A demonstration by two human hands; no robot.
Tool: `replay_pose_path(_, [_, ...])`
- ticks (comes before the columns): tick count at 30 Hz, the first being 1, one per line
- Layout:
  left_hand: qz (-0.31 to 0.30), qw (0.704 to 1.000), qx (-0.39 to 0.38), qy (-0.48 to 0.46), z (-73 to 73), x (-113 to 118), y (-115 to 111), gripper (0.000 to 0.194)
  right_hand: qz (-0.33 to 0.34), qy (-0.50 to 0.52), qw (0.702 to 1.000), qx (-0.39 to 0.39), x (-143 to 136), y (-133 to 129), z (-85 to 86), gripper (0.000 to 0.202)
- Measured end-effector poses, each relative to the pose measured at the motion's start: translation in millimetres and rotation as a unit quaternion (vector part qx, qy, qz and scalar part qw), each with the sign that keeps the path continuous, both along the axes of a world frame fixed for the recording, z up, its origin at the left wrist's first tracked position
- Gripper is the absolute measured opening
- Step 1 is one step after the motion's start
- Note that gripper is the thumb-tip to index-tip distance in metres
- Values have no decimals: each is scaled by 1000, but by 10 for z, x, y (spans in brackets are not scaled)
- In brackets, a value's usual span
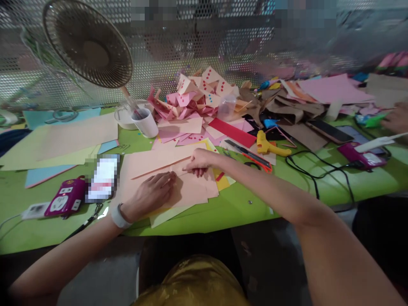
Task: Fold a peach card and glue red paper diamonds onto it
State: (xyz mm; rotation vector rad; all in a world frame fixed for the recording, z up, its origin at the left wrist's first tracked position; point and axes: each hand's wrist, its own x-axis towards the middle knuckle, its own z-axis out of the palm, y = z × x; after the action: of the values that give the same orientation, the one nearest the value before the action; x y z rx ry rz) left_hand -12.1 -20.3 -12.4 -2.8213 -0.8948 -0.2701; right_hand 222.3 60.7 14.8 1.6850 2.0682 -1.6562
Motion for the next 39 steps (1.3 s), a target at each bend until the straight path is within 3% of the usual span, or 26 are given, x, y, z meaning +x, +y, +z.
replay_pose_path(4, [3,997,-71,-32,168,-10,30,20,31,-23,999,-8,-138,30,-82,36])
replay_pose_path(6, [65,985,-128,-93,279,4,95,20,25,-16,999,-20,-139,42,-124,35])
replay_pose_path(7, [129,970,-162,-128,328,21,142,23,24,-10,999,-23,-131,46,-135,34])
replay_pose_path(9, [227,921,-289,-129,393,75,252,41,23,-2,1000,-21,-115,43,-135,33])
replay_pose_path(11, [244,842,-466,-120,406,141,363,54,22,-3,1000,-15,-110,29,-111,34])
replay_pose_path(13, [259,788,-545,-125,377,196,455,55,13,-15,1000,-8,-118,9,-79,35])
replay_pose_path(16, [271,760,-579,-121,315,218,542,50,3,-19,1000,-9,-130,-12,-54,37])
replay_pose_path(22, [265,755,-591,-105,321,86,537,51,16,-8,1000,-17,-116,10,-125,40])
replay_pose_path(25, [247,778,-562,-130,318,-37,464,56,9,-7,1000,-25,-112,12,-134,37])
replay_pose_path(27, [237,841,-440,-208,271,-145,421,54,1,-2,1000,-31,-114,5,-119,36])
replay_pose_path(29, [211,910,-229,-275,189,-259,394,43,-4,-3,1000,-30,-121,-5,-94,36])
replay_pose_path(30, [165,937,-168,-258,141,-310,385,38,-6,-4,1000,-28,-127,-13,-79,35])
replay_pose_path(32, [96,971,-130,-175,37,-389,369,41,-5,-9,1000,-21,-141,-35,-47,34])
replay_pose_path(35, [84,985,-130,-77,-103,-434,338,52,21,-19,999,-30,-159,-87,-15,33])
replay_pose_path(39, [89,989,-103,-60,-201,-425,313,54,53,-25,996,-63,-187,-152,-38,35])
